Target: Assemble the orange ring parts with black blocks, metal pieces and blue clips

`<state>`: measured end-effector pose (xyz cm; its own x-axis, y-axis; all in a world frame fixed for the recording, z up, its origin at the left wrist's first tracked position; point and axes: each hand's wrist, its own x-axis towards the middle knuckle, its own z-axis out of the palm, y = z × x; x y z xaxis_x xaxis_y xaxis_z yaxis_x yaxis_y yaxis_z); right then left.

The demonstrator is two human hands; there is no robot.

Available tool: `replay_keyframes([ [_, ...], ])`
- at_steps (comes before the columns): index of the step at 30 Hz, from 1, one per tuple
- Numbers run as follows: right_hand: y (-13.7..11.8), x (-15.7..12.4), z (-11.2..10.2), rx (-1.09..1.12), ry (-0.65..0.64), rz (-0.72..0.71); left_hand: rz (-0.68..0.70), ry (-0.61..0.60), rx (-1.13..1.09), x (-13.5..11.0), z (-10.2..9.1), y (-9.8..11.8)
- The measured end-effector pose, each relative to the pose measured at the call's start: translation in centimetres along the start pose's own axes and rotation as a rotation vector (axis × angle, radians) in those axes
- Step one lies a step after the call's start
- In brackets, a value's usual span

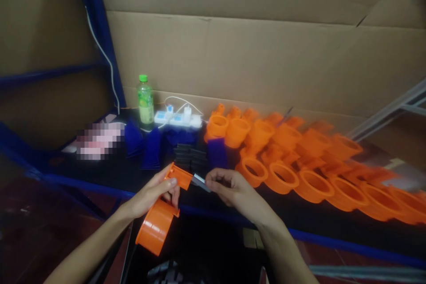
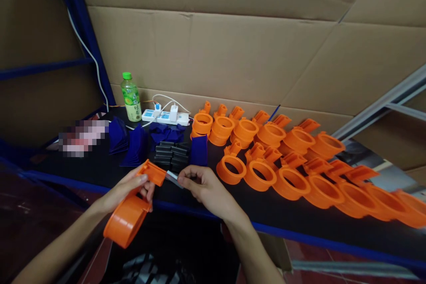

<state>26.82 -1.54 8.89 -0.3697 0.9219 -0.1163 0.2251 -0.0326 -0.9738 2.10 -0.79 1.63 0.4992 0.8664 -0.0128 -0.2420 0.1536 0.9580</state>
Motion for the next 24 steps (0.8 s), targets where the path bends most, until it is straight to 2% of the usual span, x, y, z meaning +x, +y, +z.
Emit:
replay_keyframes([
  [5,0.3,0.0,0.0,0.06,-0.023,0.048,0.027,0.0,0.027,0.0,0.1,-0.1],
  [9,0.4,0.1,0.5,0.075,-0.026,0.016,0.04,0.003,0.043,-0.1,0.1,0.0],
  [15,0.0,0.1,0.5,-0.165,0.021,-0.139,0.03,-0.012,0.057,-0.2,0.1,0.0],
  [24,-1.8,0.8,1.2,-0.411,0.005,-0.137,0.039,-0.058,0.13,0.1,0.1,0.0],
])
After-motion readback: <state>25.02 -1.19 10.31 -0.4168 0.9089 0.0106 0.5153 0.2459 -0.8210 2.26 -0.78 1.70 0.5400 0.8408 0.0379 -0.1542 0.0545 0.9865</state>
